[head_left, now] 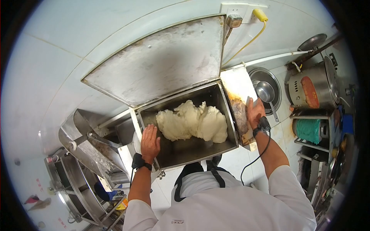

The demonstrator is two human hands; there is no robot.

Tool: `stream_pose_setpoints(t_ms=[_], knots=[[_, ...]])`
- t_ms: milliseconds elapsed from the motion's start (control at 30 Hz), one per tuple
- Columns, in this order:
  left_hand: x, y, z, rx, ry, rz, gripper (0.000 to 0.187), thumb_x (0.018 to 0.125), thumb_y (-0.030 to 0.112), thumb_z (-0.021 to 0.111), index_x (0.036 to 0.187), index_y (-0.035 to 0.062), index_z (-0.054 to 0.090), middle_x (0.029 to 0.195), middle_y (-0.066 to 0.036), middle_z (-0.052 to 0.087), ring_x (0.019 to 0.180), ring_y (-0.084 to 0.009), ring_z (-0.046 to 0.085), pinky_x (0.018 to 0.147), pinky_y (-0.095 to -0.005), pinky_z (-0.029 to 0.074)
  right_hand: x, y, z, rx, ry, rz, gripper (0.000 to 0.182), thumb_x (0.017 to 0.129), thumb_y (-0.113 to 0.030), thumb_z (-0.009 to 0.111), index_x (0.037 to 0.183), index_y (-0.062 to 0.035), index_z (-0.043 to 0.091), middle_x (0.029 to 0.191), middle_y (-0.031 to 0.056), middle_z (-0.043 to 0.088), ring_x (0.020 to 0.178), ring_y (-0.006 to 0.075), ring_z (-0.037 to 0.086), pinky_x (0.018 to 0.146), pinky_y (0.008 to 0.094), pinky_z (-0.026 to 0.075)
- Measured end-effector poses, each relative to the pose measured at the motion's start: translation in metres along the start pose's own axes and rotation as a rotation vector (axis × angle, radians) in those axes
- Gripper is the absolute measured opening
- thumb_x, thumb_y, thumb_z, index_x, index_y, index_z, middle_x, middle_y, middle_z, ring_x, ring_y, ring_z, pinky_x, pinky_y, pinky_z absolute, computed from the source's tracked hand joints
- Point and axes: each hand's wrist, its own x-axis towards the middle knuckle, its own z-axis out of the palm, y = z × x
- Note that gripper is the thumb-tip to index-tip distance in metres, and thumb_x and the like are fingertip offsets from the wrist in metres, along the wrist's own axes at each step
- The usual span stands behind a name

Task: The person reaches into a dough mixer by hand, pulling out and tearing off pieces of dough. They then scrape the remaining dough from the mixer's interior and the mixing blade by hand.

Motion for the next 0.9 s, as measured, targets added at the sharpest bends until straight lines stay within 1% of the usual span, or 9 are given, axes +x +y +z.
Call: stream_pose_setpoints(t_ms=[67,100,167,300,367,400,500,567,900], knots=[[0.000,0.000,0.001,0.001,0.004,0.001,0.052,0.088,0.009,0.059,0.137,-0.0042,0.049,0.142,-0.025,0.048,0.137,-0.0414,0.042,0.118,-0.0520,0.028,-0.001,-0.003,-0.003,0.013,-0.036,-0.020,0.073,0.099,-0.050,0.044,0.135,0.0134,0.048,0.134,0.0358,0.052,0.127,0.0465,0.050,0.110,0.0451,0.040],[0.000,0.000,0.001,0.002,0.008,0.001,0.051,0.088,0.009,0.059,0.137,-0.0041,0.049,0.142,-0.025,0.049,0.137,-0.0415,0.042,0.118,-0.0520,0.028,0.000,-0.001,-0.001,0.013,-0.036,-0.018,0.073,0.099,-0.050,0.044,0.135,0.0134,0.048,0.134,0.0358,0.052,0.127,0.0465,0.050,0.110,0.0451,0.040],[0.000,0.000,0.001,0.006,0.014,0.008,0.051,0.088,0.009,0.059,0.136,-0.0043,0.050,0.142,-0.025,0.049,0.137,-0.0416,0.042,0.118,-0.0518,0.028,0.001,0.003,0.003,-0.002,0.004,-0.022,0.069,0.096,-0.050,0.051,0.134,0.0075,0.053,0.130,0.0311,0.058,0.122,0.0437,0.056,0.104,0.0469,0.045],[0.002,0.001,-0.001,0.003,0.015,0.007,0.050,0.088,0.009,0.059,0.135,-0.0051,0.050,0.143,-0.025,0.048,0.137,-0.0419,0.042,0.118,-0.0517,0.029,-0.001,-0.001,0.003,-0.005,0.047,-0.013,0.068,0.096,-0.050,0.052,0.133,0.0077,0.054,0.128,0.0311,0.059,0.121,0.0434,0.057,0.104,0.0467,0.045],[0.002,0.003,-0.003,0.017,0.026,0.014,0.049,0.087,0.009,0.059,0.134,-0.0056,0.051,0.141,-0.025,0.050,0.135,-0.0418,0.044,0.117,-0.0517,0.030,-0.002,-0.006,-0.005,0.019,-0.028,-0.005,0.070,0.099,-0.049,0.047,0.137,0.0106,0.048,0.134,0.0330,0.054,0.127,0.0437,0.052,0.110,0.0444,0.040],[0.003,0.004,-0.002,0.031,0.039,0.020,0.049,0.087,0.009,0.060,0.132,-0.0061,0.052,0.139,-0.025,0.052,0.133,-0.0418,0.046,0.116,-0.0518,0.032,-0.002,-0.006,-0.005,0.017,-0.025,-0.002,0.070,0.099,-0.049,0.047,0.137,0.0106,0.048,0.134,0.0330,0.054,0.127,0.0437,0.052,0.110,0.0444,0.040],[0.003,0.003,-0.002,0.029,0.035,0.027,0.048,0.088,0.010,0.059,0.133,-0.0066,0.052,0.139,-0.026,0.052,0.133,-0.0423,0.045,0.116,-0.0520,0.031,0.000,-0.001,0.002,0.016,-0.001,-0.009,0.069,0.099,-0.047,0.049,0.136,0.0105,0.049,0.133,0.0326,0.055,0.127,0.0430,0.053,0.109,0.0442,0.041],[0.002,0.002,-0.001,0.029,0.038,0.031,0.048,0.088,0.010,0.058,0.133,-0.0069,0.052,0.139,-0.026,0.051,0.133,-0.0426,0.045,0.116,-0.0521,0.031,0.001,0.005,0.009,-0.005,0.082,-0.047,0.066,0.096,-0.048,0.053,0.131,0.0081,0.055,0.126,0.0309,0.060,0.118,0.0434,0.058,0.101,0.0467,0.046],[0.002,0.003,-0.002,0.012,0.024,0.010,0.049,0.089,0.009,0.056,0.136,-0.0048,0.050,0.141,-0.026,0.049,0.136,-0.0427,0.043,0.118,-0.0520,0.029,0.000,0.003,0.009,-0.023,0.061,-0.006,0.068,0.096,-0.050,0.052,0.132,0.0067,0.054,0.127,0.0307,0.060,0.119,0.0436,0.058,0.101,0.0479,0.047]])
